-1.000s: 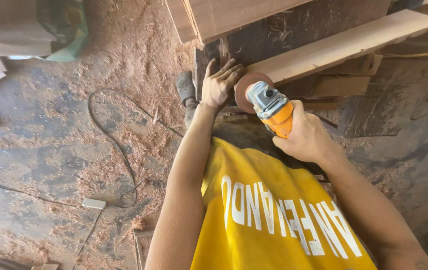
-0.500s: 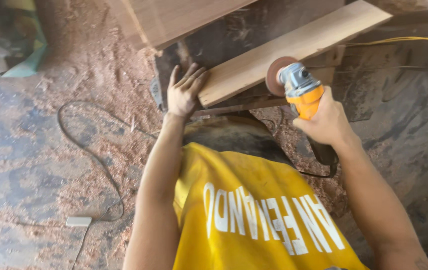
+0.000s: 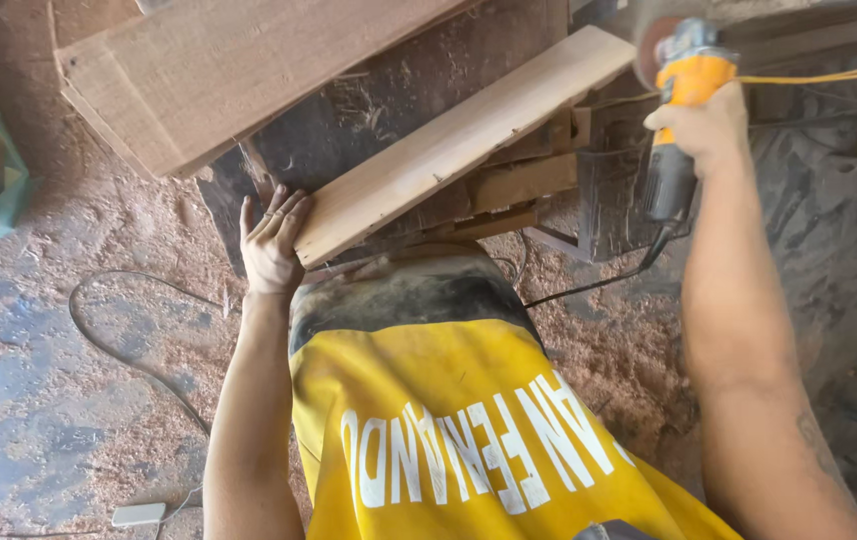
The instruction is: The person uses an angle grinder with a sanding disc to smooth the surface of a wooden plank. They hold the plank with one hand and operate the tool with the other, moving it back and forth along the length of the wood.
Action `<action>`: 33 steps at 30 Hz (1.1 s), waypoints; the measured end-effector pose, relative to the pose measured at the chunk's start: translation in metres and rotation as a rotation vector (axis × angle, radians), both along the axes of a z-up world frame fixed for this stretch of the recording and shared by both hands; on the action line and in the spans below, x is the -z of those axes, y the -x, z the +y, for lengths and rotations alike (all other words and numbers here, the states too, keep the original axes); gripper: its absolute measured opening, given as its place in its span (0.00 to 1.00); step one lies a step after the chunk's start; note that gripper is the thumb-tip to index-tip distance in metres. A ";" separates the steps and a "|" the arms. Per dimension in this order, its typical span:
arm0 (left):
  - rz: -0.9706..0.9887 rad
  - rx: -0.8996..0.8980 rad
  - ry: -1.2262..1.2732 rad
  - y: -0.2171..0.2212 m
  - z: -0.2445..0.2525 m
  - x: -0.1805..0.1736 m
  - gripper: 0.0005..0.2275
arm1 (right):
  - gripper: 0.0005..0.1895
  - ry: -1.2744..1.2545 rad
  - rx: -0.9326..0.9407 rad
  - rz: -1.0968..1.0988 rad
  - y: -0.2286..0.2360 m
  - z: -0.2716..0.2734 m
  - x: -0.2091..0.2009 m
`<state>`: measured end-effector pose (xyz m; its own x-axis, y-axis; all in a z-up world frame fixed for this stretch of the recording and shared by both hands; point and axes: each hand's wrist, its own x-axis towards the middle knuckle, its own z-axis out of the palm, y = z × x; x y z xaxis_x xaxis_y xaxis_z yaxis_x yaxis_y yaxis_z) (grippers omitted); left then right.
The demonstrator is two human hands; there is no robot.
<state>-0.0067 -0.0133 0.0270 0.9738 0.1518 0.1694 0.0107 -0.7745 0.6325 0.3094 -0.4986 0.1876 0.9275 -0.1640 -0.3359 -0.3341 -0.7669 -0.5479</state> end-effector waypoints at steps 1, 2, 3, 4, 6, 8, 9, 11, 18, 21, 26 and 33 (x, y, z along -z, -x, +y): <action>0.011 -0.002 -0.007 -0.001 0.001 -0.002 0.19 | 0.35 -0.050 0.032 -0.036 -0.007 -0.007 -0.002; 0.029 -0.002 0.010 0.000 0.002 -0.004 0.19 | 0.33 -0.075 0.025 -0.054 -0.009 -0.013 -0.007; 0.047 -0.003 0.027 -0.002 0.000 -0.006 0.19 | 0.32 -0.100 0.019 -0.071 -0.004 -0.016 -0.013; 0.075 -0.012 0.033 -0.001 0.005 -0.010 0.19 | 0.30 -0.137 0.006 -0.077 0.003 -0.009 -0.011; 0.113 -0.015 0.082 -0.005 0.005 -0.014 0.19 | 0.34 -0.187 -0.030 -0.255 0.025 0.008 -0.014; 0.109 -0.018 0.135 -0.008 0.010 -0.017 0.20 | 0.35 -0.304 -0.052 -0.305 0.062 0.027 -0.017; 0.110 -0.024 0.105 -0.010 0.012 -0.017 0.20 | 0.34 -0.399 -0.063 -0.268 0.082 0.037 -0.017; 0.101 -0.024 0.054 -0.014 0.014 -0.013 0.20 | 0.30 -0.512 -0.076 -0.226 0.120 0.062 -0.014; 0.059 -0.120 0.408 -0.011 0.021 0.017 0.12 | 0.29 -0.587 -0.065 -0.095 0.225 0.185 -0.009; -0.006 -0.090 0.348 -0.018 0.027 0.027 0.16 | 0.34 -0.335 -0.272 -0.254 0.253 0.229 -0.009; -0.044 0.041 0.276 -0.015 0.036 0.038 0.15 | 0.37 -0.082 -0.378 -0.176 0.287 0.284 0.005; 0.018 0.062 0.313 -0.016 0.033 0.041 0.15 | 0.38 -0.098 -0.501 -0.087 0.308 0.331 0.010</action>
<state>0.0095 0.0197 -0.0141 0.9853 0.1339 0.1064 -0.0172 -0.5414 0.8406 0.0015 -0.1680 0.1772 0.9093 0.3357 -0.2460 0.1107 -0.7649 -0.6346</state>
